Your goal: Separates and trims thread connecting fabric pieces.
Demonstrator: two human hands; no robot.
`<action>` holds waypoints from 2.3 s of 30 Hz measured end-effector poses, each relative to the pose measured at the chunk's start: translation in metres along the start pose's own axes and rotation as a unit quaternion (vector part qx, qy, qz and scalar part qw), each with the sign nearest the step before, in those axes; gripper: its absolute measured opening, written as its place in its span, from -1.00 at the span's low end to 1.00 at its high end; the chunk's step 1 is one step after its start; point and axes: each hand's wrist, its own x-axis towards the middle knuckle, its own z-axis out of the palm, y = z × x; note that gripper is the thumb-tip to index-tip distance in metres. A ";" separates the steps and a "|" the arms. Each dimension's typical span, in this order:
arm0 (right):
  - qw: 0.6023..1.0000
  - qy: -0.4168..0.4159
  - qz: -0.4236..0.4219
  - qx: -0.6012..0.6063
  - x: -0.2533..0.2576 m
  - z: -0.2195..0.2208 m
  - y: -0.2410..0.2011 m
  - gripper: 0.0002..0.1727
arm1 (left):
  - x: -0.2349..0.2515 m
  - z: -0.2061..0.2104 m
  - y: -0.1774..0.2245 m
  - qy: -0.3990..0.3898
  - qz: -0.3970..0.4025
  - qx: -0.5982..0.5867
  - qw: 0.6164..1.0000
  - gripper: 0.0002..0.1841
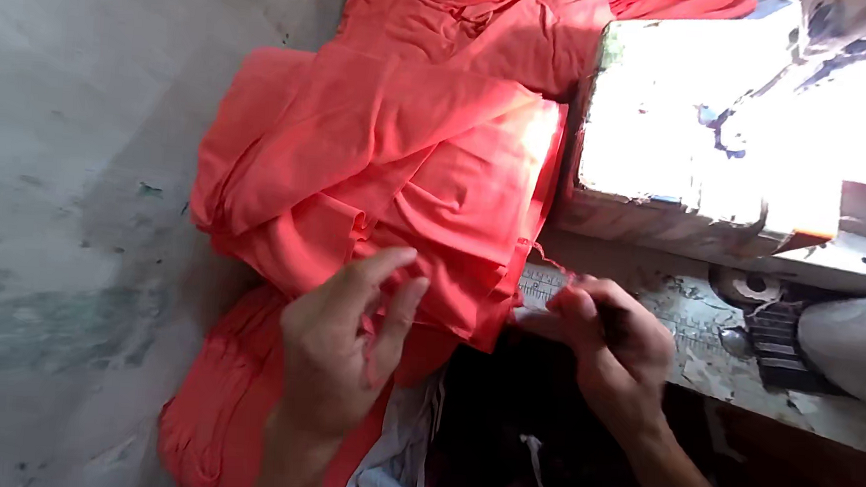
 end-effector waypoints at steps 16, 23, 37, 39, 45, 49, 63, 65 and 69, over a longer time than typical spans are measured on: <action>0.995 -0.082 -0.017 -0.063 -0.034 -0.021 -0.063 -0.72 | 0.031 -0.012 0.015 -0.238 -0.034 -0.094 0.966 -0.58; 0.962 -0.239 -0.101 -0.081 -0.067 0.016 -0.073 -0.79 | 0.002 0.036 0.053 -0.144 -0.431 -0.655 0.604 -0.61; 0.929 -0.141 -0.094 -0.330 0.022 0.003 -0.043 -0.80 | -0.053 0.017 0.060 -0.074 -0.062 -0.195 0.976 -0.71; 0.930 -0.170 -0.103 -0.308 0.028 0.014 -0.050 -0.83 | -0.053 0.014 0.061 -0.075 -0.068 -0.193 0.976 -0.73; 0.939 -0.219 -0.062 -0.259 0.007 0.009 -0.046 -0.70 | -0.077 0.004 0.068 -0.131 -0.033 -0.213 0.968 -0.75; 0.946 -0.191 0.057 -0.254 -0.041 -0.027 -0.036 -0.70 | -0.124 0.007 0.049 -0.082 -0.300 -0.405 0.860 -0.64; 0.962 -0.054 0.245 0.112 -0.049 0.014 -0.033 -0.83 | -0.056 0.052 0.062 -0.001 -0.416 -0.480 0.772 -0.57; 0.973 -0.059 0.209 0.077 -0.052 0.006 -0.035 -0.80 | -0.035 0.026 0.045 -0.043 -0.309 -0.376 0.873 -0.62; 0.986 -0.084 0.139 0.027 -0.049 0.003 -0.037 -0.73 | 0.024 -0.044 0.006 -0.024 -0.225 -0.421 0.879 -0.61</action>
